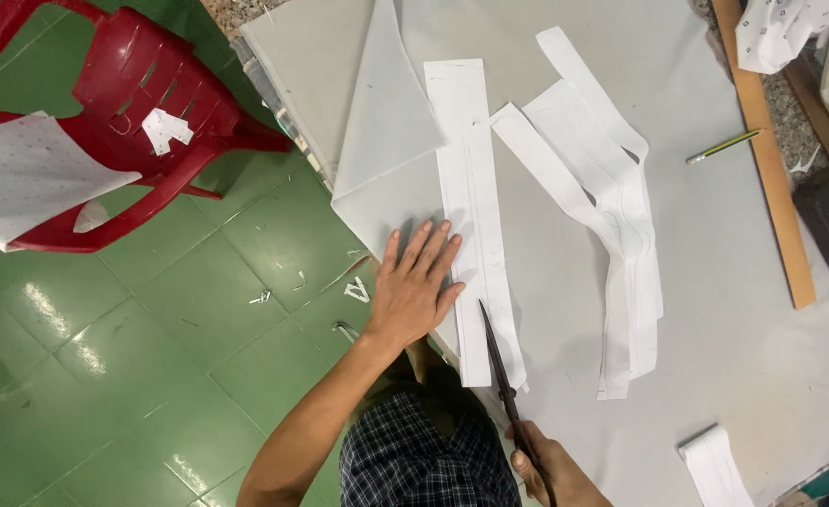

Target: The person uses shears to cut long strips of white fabric along drawn lines on a worktable. They repeatedly reposition the fabric and trim the strips into narrower pieces, leaving cut-off pieces on the table.

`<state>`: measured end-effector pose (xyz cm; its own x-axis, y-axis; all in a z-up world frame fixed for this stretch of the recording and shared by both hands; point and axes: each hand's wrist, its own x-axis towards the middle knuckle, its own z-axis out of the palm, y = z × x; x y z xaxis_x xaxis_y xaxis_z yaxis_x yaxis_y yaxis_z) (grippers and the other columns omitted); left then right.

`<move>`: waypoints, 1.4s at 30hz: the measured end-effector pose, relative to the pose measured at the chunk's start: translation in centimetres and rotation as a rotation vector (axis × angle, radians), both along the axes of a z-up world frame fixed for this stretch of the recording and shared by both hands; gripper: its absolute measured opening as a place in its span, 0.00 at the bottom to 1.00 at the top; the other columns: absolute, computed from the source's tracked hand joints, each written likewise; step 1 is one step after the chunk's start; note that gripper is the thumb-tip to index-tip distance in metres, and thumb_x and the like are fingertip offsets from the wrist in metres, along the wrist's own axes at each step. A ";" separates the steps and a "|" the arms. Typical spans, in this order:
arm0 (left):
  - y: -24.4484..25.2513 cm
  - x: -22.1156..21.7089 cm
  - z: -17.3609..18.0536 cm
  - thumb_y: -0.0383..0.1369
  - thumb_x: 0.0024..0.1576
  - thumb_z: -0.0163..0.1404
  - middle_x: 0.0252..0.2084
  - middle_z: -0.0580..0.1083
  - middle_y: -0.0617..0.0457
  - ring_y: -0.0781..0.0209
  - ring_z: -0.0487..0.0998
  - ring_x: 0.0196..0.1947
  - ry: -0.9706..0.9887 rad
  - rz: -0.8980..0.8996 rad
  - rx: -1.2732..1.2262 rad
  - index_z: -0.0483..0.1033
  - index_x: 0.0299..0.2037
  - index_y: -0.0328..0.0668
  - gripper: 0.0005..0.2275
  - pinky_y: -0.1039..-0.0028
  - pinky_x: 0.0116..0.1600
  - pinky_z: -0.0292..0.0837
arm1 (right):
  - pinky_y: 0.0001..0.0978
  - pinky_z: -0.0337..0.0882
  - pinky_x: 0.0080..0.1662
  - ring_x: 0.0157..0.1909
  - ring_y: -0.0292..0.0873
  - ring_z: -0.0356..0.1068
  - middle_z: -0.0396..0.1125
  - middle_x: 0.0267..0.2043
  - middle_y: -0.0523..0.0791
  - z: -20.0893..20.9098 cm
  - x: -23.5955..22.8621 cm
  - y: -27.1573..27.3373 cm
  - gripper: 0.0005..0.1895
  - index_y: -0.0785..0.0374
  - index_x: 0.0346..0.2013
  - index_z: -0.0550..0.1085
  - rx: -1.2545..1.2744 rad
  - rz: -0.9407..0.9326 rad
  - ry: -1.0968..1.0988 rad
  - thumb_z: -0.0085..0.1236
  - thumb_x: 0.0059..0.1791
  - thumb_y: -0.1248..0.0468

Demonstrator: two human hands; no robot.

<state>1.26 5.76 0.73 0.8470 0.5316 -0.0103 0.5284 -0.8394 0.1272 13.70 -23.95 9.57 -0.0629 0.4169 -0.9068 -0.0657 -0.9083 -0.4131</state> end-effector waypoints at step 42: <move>-2.2 1.5 0.6 0.50 0.69 0.26 0.79 0.51 0.52 0.51 0.46 0.79 0.007 0.033 -0.055 0.55 0.76 0.44 0.29 0.46 0.79 0.34 | 0.23 0.59 0.24 0.23 0.29 0.53 0.59 0.30 0.35 2.8 -1.3 2.7 0.34 0.56 0.59 0.72 0.026 -0.034 -0.037 0.42 0.49 0.37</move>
<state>2.78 3.60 1.32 0.8290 0.5574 -0.0461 0.5564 -0.8136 0.1688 12.35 -21.24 12.38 -0.0154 0.4420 -0.8969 -0.0805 -0.8946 -0.4395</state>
